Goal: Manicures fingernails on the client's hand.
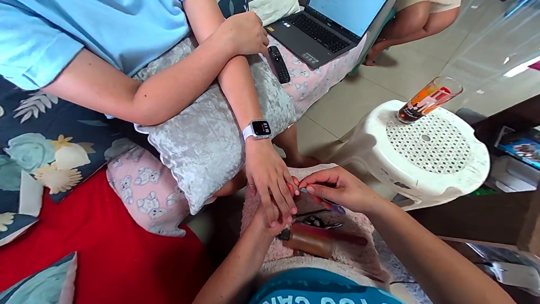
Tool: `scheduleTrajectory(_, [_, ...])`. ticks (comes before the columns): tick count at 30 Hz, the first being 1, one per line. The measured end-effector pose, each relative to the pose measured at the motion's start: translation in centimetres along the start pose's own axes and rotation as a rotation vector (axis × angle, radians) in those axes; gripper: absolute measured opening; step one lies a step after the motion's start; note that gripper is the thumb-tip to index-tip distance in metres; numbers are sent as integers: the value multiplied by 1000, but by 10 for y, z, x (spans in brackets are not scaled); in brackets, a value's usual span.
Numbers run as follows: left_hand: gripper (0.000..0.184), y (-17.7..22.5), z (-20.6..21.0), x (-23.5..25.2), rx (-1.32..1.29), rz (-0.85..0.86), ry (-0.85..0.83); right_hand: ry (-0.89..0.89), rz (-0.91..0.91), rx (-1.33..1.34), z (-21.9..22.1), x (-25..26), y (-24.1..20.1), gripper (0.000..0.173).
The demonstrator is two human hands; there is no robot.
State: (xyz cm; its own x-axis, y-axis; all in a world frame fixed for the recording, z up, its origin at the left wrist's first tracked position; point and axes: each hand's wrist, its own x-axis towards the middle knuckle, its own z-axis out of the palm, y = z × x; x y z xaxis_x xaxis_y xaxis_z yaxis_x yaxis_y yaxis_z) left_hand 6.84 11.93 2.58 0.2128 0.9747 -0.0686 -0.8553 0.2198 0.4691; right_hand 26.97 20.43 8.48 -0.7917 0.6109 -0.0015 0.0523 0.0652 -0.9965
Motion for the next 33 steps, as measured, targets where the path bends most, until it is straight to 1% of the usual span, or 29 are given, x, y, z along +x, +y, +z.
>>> scheduleTrajectory(2, [13,-1,-1,4,2,2,-32,-12,6,-27,-8,0,-5,21])
scheduleTrajectory(3, [18,-1,-2,6,-8,1,-49,5,2,-28,-12,1,-10,22])
scheduleTrajectory(5, [26,-4,-1,13,-19,7,-68,104,-63,72,-12,2,-23,21])
scheduleTrajectory(7, [30,-5,4,18,-11,29,-99,239,-201,264,4,8,-35,21])
scheduleTrajectory(9, [22,-7,8,22,-7,53,-99,364,-306,345,24,20,-38,21])
scheduleTrajectory(11, [13,-9,8,25,17,46,-64,478,-327,275,35,32,-35,21])
scheduleTrajectory(12, [14,-10,8,27,22,46,-49,546,-330,222,36,38,-33,22])
scheduleTrajectory(14, [26,-12,5,35,1,63,-67,673,-380,150,34,45,-28,22])
scheduleTrajectory(15, [31,-12,3,38,-17,68,-91,705,-408,150,33,46,-26,23])
scheduleTrajectory(16, [32,-11,5,39,-32,74,-104,704,-421,162,34,44,-23,22])
scheduleTrajectory(18, [28,-9,11,38,-58,77,-110,650,-383,171,39,32,-16,23])
scheduleTrajectory(19, [27,-8,16,37,-72,68,-77,629,-346,164,41,23,-12,23])
scheduleTrajectory(20, [21,-7,20,36,-88,45,-26,626,-307,160,43,14,-10,23])
scheduleTrajectory(22, [15,-4,24,38,-110,-28,35,665,-220,162,45,-6,-5,23])
scheduleTrajectory(23, [13,-3,33,39,-104,-35,100,694,-177,171,48,-14,-3,23])
scheduleTrajectory(24, [9,-5,36,42,-119,-9,99,717,-133,177,51,-20,-1,22])
scheduleTrajectory(25, [3,-9,34,47,-133,43,49,732,-99,185,54,-23,1,21])
scheduleTrajectory(26, [15,-12,24,51,-142,72,-48,744,-70,192,57,-25,3,21])
scheduleTrajectory(27, [25,-13,18,54,-134,79,-103,754,-49,193,60,-25,4,21])
scheduleTrajectory(28, [29,-14,13,55,-150,76,-144,760,-38,187,61,-25,5,21])
scheduleTrajectory(29, [31,-14,12,55,-164,73,-166,767,-38,185,63,-24,6,21])
scheduleTrajectory(31, [29,-15,6,56,-180,68,-205,768,-44,185,64,-22,7,21])
scheduleTrajectory(33, [28,-16,-5,56,-138,83,-282,759,-42,185,65,-21,8,21])
